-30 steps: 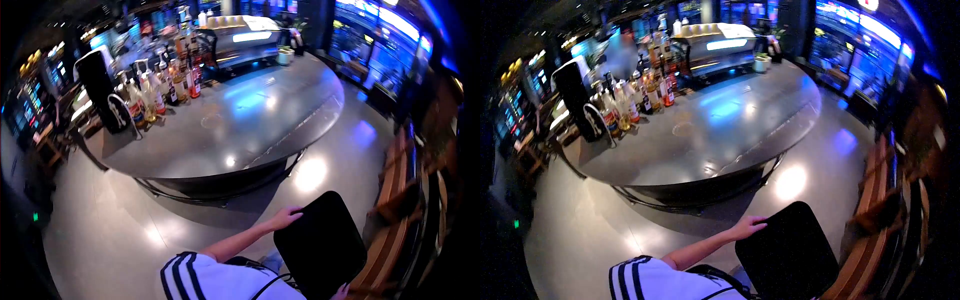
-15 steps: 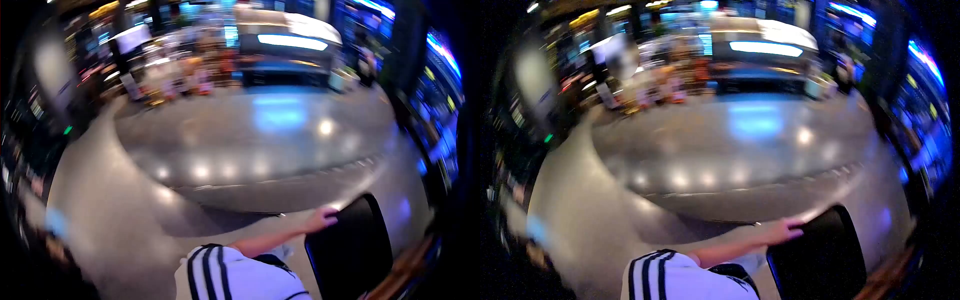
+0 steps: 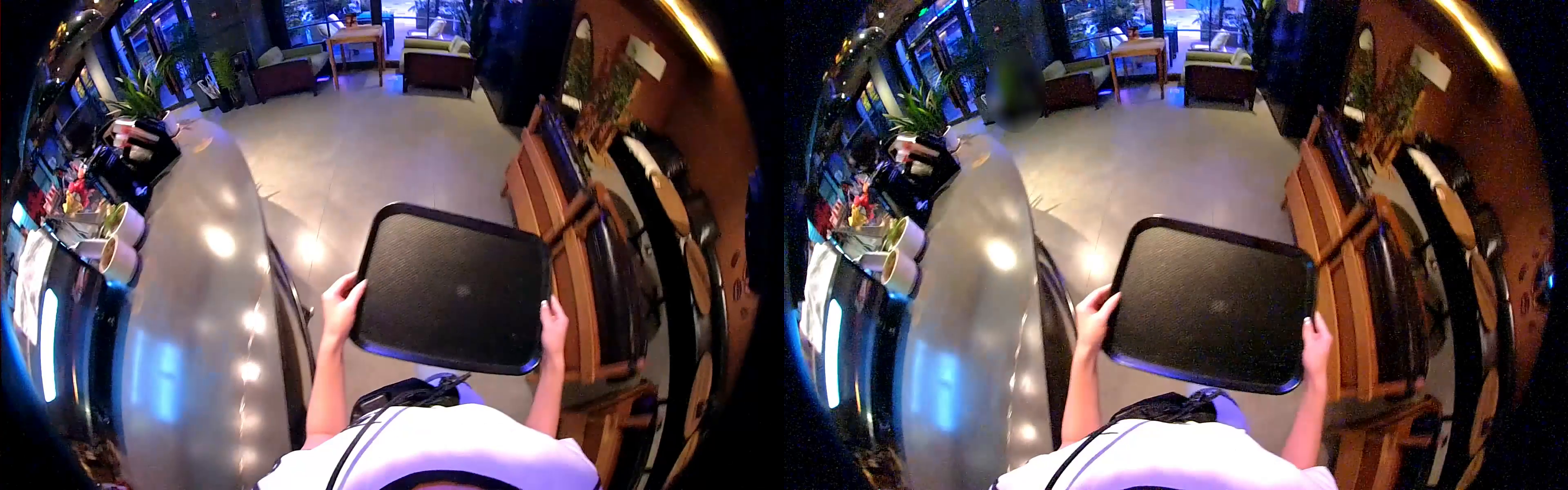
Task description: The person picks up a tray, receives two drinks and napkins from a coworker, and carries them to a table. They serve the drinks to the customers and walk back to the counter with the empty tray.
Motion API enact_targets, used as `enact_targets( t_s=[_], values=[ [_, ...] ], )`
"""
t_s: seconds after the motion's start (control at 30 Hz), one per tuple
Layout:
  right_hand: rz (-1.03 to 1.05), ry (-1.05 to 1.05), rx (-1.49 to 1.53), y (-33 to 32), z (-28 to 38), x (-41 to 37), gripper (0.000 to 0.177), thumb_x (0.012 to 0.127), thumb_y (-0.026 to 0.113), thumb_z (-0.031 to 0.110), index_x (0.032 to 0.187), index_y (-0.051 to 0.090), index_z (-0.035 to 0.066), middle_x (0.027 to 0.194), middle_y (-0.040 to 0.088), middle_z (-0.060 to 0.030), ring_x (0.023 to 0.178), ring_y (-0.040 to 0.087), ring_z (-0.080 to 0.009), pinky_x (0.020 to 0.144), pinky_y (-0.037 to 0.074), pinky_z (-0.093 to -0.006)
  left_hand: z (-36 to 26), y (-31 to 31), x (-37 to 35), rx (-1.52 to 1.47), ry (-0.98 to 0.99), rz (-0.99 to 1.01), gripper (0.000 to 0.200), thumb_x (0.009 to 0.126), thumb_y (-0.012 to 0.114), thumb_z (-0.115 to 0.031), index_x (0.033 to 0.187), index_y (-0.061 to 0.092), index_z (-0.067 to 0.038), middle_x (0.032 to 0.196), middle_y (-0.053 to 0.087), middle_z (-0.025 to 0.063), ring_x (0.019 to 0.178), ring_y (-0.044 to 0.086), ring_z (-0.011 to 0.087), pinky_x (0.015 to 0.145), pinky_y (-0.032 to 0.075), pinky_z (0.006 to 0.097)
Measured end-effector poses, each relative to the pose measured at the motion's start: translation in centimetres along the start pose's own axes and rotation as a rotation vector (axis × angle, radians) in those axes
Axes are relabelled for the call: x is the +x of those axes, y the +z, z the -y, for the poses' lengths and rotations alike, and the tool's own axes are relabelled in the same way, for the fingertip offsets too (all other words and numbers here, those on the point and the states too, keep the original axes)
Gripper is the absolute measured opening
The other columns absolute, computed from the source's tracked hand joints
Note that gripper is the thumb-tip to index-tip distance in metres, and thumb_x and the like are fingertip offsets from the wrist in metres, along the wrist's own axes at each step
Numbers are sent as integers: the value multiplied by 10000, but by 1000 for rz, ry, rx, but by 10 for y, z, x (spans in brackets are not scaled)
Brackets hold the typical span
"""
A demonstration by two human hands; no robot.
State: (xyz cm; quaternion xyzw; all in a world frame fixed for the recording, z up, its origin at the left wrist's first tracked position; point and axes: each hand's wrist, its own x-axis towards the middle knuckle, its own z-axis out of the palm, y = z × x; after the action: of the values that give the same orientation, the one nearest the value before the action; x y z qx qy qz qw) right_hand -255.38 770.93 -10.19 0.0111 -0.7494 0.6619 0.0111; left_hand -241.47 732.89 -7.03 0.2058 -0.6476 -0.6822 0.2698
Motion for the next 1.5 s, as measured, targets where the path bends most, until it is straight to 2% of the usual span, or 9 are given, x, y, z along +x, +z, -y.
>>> enact_targets(
  t_s=[0.3, 0.43, 0.53, 0.57, 0.83, 1.03, 1.23, 1.37, 1.5],
  values=[
    [644, -108, 165, 293, 96, 297, 383, 906, 502, 88, 1256, 439, -57, 1181, 540, -86, 1044, 495, -134, 917, 379, -261, -40, -64, 208, -163, -36, -552, 203, 809, 619, -22, 990, 567, 52, 896, 638, 101, 793, 604, 124, 725, 493, 240],
    [914, -210, 152, 467, 142, 408, 365, 906, 476, 87, 1239, 456, -61, 1176, 551, -99, 1040, 510, -154, 926, 384, -286, -5, -103, 324, -71, -71, -731, 206, 852, 613, -208, 862, 629, -3, 802, 611, 0, 714, 531, 64, 679, 423, 201],
    [845, -419, 86, 569, 155, 482, 372, 871, 502, 45, 1223, 470, -70, 1222, 524, -120, 1140, 466, -178, 995, 319, -307, -5, -132, 449, -164, 2, -802, 243, 870, 595, -219, 919, 640, 15, 807, 620, 13, 737, 544, 73, 696, 440, 218],
    [801, -246, 81, 594, 152, 509, 376, 871, 505, 39, 1229, 464, -69, 1220, 525, -118, 1137, 468, -185, 990, 323, -308, -3, -141, 493, -163, 25, -773, 240, 875, 587, -212, 913, 640, 19, 807, 621, 15, 737, 544, 73, 692, 442, 220],
    [783, -146, 102, 780, 177, 675, 394, 905, 479, 82, 1263, 422, -70, 1193, 534, -101, 1058, 503, -161, 929, 365, -269, -8, -189, 757, 22, 37, -717, 235, 890, 562, -206, 931, 632, 14, 802, 622, 5, 738, 532, 62, 682, 436, 216],
    [1027, -104, 84, 1023, 160, 809, 357, 909, 477, 83, 1229, 459, -73, 1146, 548, -88, 1003, 511, -149, 896, 381, -258, 13, -249, 918, 168, -29, -924, 272, 890, 552, -233, 938, 618, 26, 796, 621, 37, 744, 530, 81, 677, 444, 247],
    [1400, -115, 90, 1298, 208, 837, 340, 905, 487, 91, 1209, 481, -63, 1100, 571, -67, 987, 516, -138, 886, 394, -267, 5, -331, 1001, 235, -72, -1337, 267, 883, 561, -229, 962, 616, 20, 825, 633, 65, 773, 549, 103, 707, 451, 256],
    [1634, -114, 59, 1481, 246, 803, 325, 900, 482, 101, 1192, 509, -38, 1056, 591, -53, 927, 513, -99, 846, 402, -241, 20, -411, 1060, 59, -15, -1593, 214, 886, 566, -186, 919, 626, 16, 799, 605, 1, 736, 519, 73, 693, 425, 213],
    [1604, -181, 61, 1643, 252, 803, 362, 893, 509, 96, 1223, 479, -48, 1109, 573, -74, 977, 515, -131, 885, 394, -272, 26, -525, 1147, 96, 15, -1622, 190, 881, 565, -166, 884, 630, 12, 782, 605, -2, 723, 519, 77, 687, 428, 226]
  ],
)
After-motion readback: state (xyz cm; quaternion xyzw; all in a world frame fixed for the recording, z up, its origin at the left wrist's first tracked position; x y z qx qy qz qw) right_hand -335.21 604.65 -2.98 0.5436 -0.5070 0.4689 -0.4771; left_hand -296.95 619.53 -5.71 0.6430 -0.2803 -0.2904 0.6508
